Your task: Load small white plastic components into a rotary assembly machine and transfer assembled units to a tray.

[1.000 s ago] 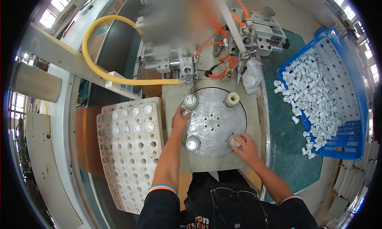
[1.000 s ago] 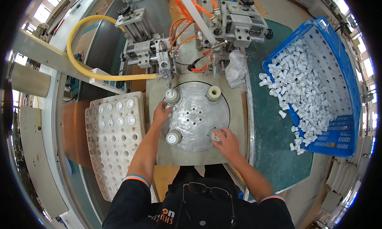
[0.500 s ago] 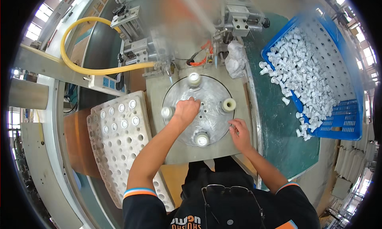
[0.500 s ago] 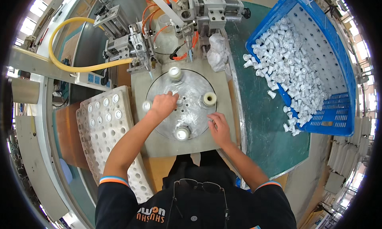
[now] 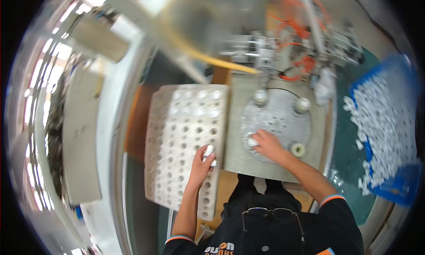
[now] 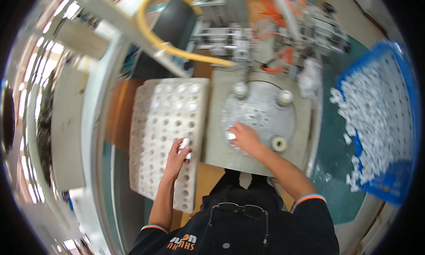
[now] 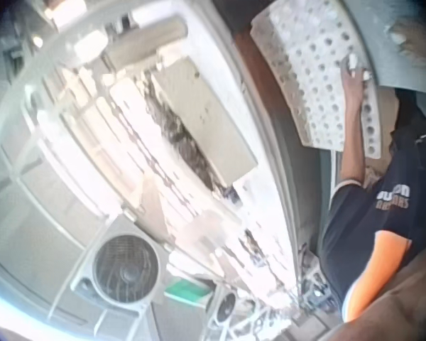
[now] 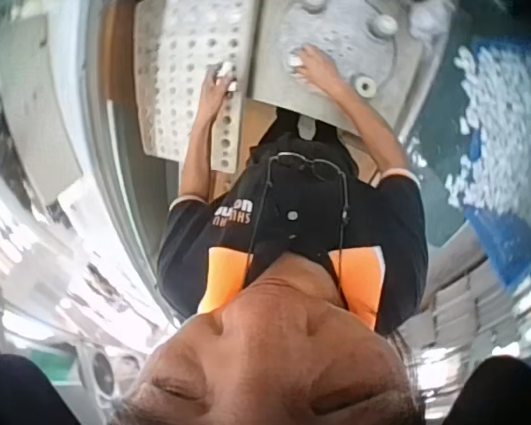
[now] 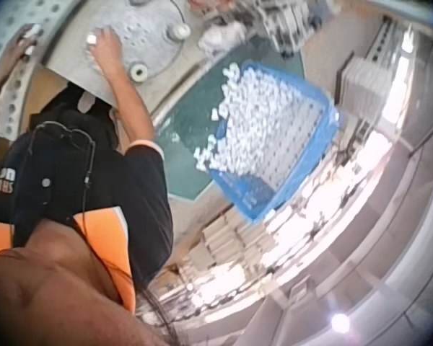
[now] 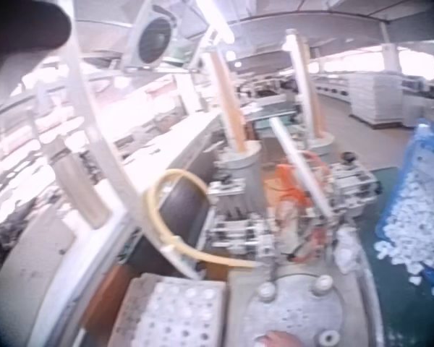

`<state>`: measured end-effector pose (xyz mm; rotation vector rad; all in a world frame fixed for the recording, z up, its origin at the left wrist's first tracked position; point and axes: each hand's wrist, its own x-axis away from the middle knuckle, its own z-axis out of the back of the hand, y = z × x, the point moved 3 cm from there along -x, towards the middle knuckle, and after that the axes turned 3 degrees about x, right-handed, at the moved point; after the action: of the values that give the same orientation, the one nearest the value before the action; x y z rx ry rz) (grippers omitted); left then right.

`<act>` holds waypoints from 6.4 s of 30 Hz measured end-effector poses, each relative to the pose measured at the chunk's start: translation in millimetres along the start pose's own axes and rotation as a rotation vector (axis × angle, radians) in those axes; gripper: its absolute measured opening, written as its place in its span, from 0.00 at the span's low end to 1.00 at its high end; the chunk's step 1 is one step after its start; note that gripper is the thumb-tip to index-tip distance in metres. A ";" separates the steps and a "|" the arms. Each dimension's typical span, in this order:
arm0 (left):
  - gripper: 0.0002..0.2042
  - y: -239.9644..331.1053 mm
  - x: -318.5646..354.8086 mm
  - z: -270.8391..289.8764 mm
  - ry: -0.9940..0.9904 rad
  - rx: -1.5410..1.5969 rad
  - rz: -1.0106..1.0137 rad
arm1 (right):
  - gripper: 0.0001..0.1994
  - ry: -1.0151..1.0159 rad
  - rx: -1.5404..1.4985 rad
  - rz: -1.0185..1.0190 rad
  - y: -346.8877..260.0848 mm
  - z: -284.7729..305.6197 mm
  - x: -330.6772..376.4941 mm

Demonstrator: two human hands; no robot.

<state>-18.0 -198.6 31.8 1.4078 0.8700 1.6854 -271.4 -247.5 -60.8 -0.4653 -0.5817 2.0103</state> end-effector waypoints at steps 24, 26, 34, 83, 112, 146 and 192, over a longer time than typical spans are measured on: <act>0.34 -19.2 -94.5 215.4 0.410 -0.906 -0.337 | 0.19 0.099 -0.195 0.165 -214.0 -115.7 -219.4; 0.35 -20.1 -91.1 200.8 0.417 -0.919 -0.369 | 0.21 0.191 -0.432 0.163 -197.1 -82.0 -179.5; 0.21 0.3 -37.4 54.4 0.253 -0.803 -0.642 | 0.10 0.354 -0.318 -0.481 -21.9 37.0 97.0; 0.25 7.1 12.7 -162.1 -0.014 -0.637 -0.435 | 0.15 0.821 -0.501 -1.262 261.3 145.1 355.9; 0.28 21.4 -90.1 78.0 0.392 -0.938 -0.335 | 0.18 0.396 -0.288 -0.426 -39.7 31.1 76.9; 0.25 -65.0 -51.9 65.0 0.198 -1.285 -0.347 | 0.27 1.214 0.539 -1.425 161.5 170.3 446.7; 0.31 -69.2 -39.4 34.0 0.449 -1.196 -0.197 | 0.18 1.564 0.048 -1.589 230.5 114.0 632.9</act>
<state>28.4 -199.0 -41.3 0.1362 0.0792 1.8485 -791.0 185.8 -154.9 -0.9148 0.1882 -0.1231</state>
